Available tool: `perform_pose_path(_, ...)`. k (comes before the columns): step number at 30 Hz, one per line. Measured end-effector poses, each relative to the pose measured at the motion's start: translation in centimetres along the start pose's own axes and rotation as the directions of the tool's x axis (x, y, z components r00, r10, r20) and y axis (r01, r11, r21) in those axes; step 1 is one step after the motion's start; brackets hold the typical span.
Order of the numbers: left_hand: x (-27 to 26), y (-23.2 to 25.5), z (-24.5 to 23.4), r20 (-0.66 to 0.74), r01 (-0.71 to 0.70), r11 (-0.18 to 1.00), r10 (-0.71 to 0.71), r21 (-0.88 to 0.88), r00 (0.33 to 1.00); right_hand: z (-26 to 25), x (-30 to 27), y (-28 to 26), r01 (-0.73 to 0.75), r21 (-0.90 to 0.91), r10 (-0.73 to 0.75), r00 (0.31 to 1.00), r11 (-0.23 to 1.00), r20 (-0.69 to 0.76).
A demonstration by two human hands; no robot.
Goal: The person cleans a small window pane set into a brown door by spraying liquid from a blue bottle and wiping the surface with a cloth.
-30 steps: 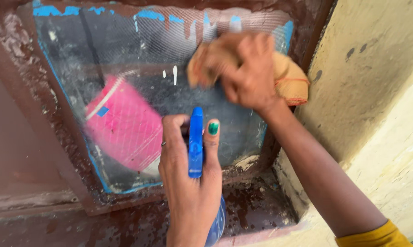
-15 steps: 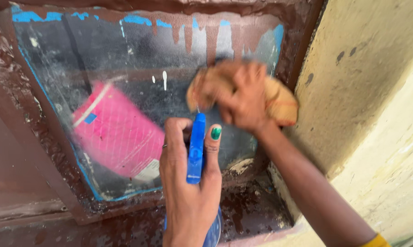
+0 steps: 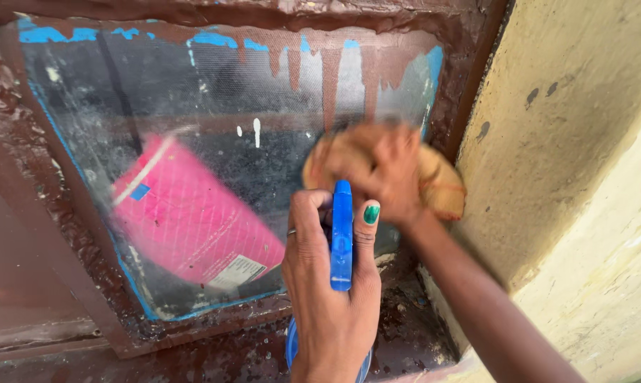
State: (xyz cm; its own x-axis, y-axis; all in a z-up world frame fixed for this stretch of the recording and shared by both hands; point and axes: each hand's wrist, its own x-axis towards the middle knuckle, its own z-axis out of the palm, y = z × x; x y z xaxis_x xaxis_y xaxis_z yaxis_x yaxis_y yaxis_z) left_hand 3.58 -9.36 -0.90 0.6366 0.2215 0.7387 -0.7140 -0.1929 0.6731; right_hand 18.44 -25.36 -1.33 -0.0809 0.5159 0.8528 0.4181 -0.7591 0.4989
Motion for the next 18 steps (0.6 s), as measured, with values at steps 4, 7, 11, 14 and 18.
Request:
perform_pose_path(4,0.1,0.1,0.6,0.058,0.130,0.991,-0.131,0.034,0.990,1.2,3.0,2.8,-0.307,0.001,0.300,0.929,0.952,-0.217)
perform_pose_path(7,-0.1,0.0,0.3,0.097,0.108,0.993,-0.113,0.049,0.989,2.0,2.2,0.6,-0.491,-0.004,0.466,0.829,0.871,-0.309)
perform_pose_path(11,-0.3,-0.3,0.5,0.107,0.053,0.996,-0.060,0.069,0.992,1.4,-0.7,-2.1,-0.079,-0.060,0.070,0.988,0.995,-0.140)
perform_pose_path(14,-0.6,-0.4,0.8,0.076,0.089,0.993,-0.095,0.075,0.993,0.2,-1.0,-0.8,0.006,0.066,-0.007,1.000,0.998,0.012)
perform_pose_path(18,-1.0,-0.4,0.9,0.048,0.130,0.989,-0.133,0.070,0.990,0.8,2.5,3.8,-0.300,-0.047,0.289,0.944,0.953,-0.161)
